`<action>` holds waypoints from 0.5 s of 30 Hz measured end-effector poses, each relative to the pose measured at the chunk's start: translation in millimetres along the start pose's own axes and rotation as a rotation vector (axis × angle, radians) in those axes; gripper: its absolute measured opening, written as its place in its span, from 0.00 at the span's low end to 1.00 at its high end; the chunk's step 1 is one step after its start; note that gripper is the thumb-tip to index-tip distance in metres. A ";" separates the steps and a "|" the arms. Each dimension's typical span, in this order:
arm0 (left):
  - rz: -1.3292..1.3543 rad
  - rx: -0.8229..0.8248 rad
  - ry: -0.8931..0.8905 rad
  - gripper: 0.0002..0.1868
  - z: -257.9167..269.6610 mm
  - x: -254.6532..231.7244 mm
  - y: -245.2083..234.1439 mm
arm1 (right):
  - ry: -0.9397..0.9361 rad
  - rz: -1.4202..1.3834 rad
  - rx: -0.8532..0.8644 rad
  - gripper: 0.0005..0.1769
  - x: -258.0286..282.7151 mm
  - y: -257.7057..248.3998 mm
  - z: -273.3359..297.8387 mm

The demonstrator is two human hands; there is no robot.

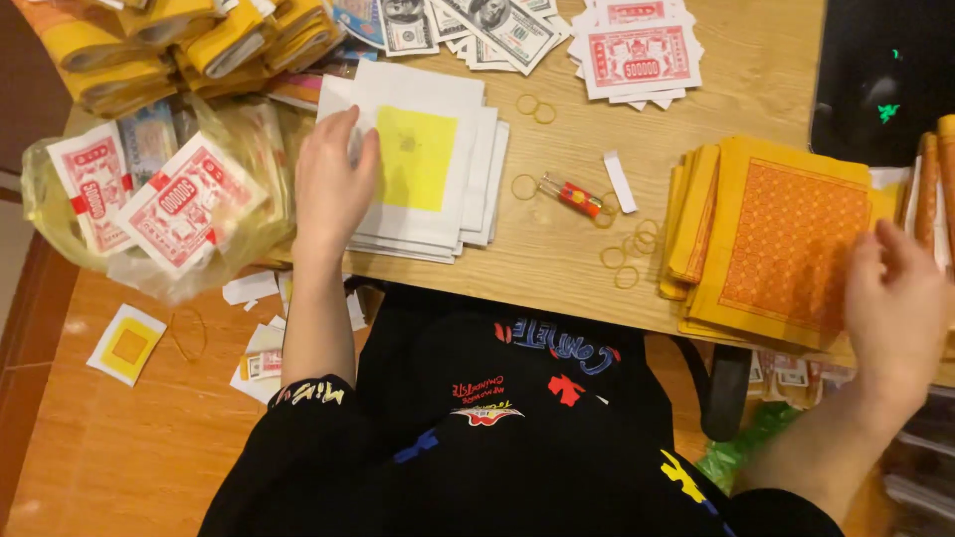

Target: Counting and fanning out stacks of paper notes on a desk

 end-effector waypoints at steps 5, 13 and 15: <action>-0.251 -0.037 -0.076 0.23 3.5 19.4 27.1 | 0.077 0.282 0.041 0.18 -25.3 20.6 23.2; -0.411 -0.076 -0.147 0.23 1.0 11.5 30.8 | -0.027 0.375 -0.076 0.22 -34.4 22.5 15.5; -0.357 0.014 -0.162 0.23 4.6 11.5 23.5 | -0.119 0.459 -0.098 0.15 -50.2 26.9 11.7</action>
Point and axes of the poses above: each hand's wrist, its own z-axis away from the middle knuckle, its own y-axis out of the palm, x = y × z, the point moved 3 cm from there along -z, towards the middle knuckle, and after that the axes turned 9 degrees about -z, right-handed, at the moved point
